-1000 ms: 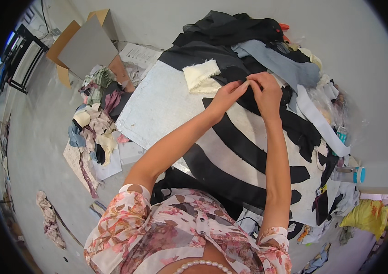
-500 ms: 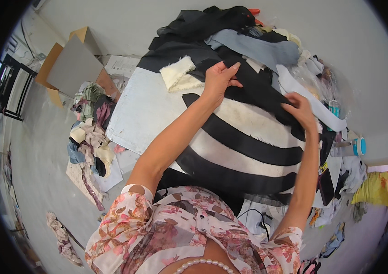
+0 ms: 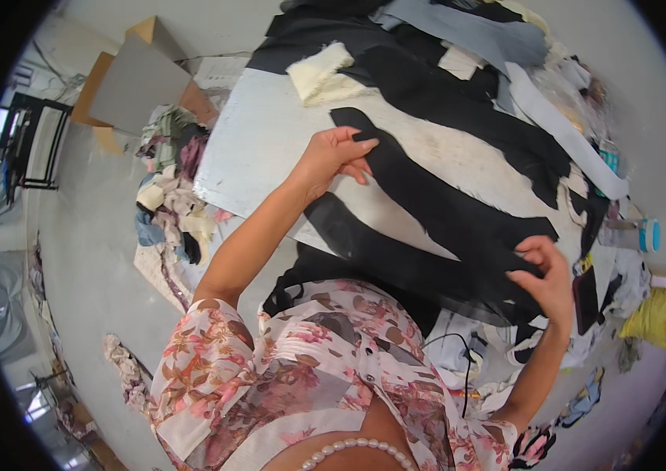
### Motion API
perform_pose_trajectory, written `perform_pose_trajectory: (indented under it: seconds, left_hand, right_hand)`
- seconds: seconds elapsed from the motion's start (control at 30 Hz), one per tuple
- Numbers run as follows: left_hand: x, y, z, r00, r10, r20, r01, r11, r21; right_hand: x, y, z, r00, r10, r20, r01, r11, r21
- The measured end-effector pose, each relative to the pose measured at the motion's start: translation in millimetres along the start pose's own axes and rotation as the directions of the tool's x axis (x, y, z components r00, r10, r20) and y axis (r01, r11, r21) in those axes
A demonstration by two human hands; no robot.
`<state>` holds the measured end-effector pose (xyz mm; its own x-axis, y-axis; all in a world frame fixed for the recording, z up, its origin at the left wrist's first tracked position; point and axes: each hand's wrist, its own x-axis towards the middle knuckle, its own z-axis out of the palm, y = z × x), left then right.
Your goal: The person repeatedly folds a long black fabric strip on a white table, smoothing it with both hands and resetting it multiple times. The workspace contains scattered fabric scraps and tools, but the person handles only the black strip throughout the clip.
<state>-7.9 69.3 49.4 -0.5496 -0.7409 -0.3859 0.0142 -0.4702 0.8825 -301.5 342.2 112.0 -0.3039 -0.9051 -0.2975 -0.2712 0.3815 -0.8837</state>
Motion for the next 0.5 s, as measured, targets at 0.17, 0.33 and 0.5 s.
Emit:
perform_pose_trajectory:
  seconds: [0.17, 0.33, 0.5]
  left_hand:
    - [6, -4, -36, 0.99, 0.097, -0.103, -0.072, 0.972, 0.224]
    - [33, -3, -47, 0.963, 0.213, -0.167, -0.141, 0.922, 0.359]
    - [53, -5, -49, 0.941, 0.301, -0.157, -0.196, 0.858, 0.475]
  right_hand:
    - [31, 16, 50, 0.996, 0.0, 0.095, -0.01, 0.994, 0.11]
    - [54, 19, 65, 0.999, -0.005, 0.036, 0.0, 0.991, 0.136]
    - [66, 20, 69, 1.0, -0.024, -0.016, 0.025, 0.996, 0.085]
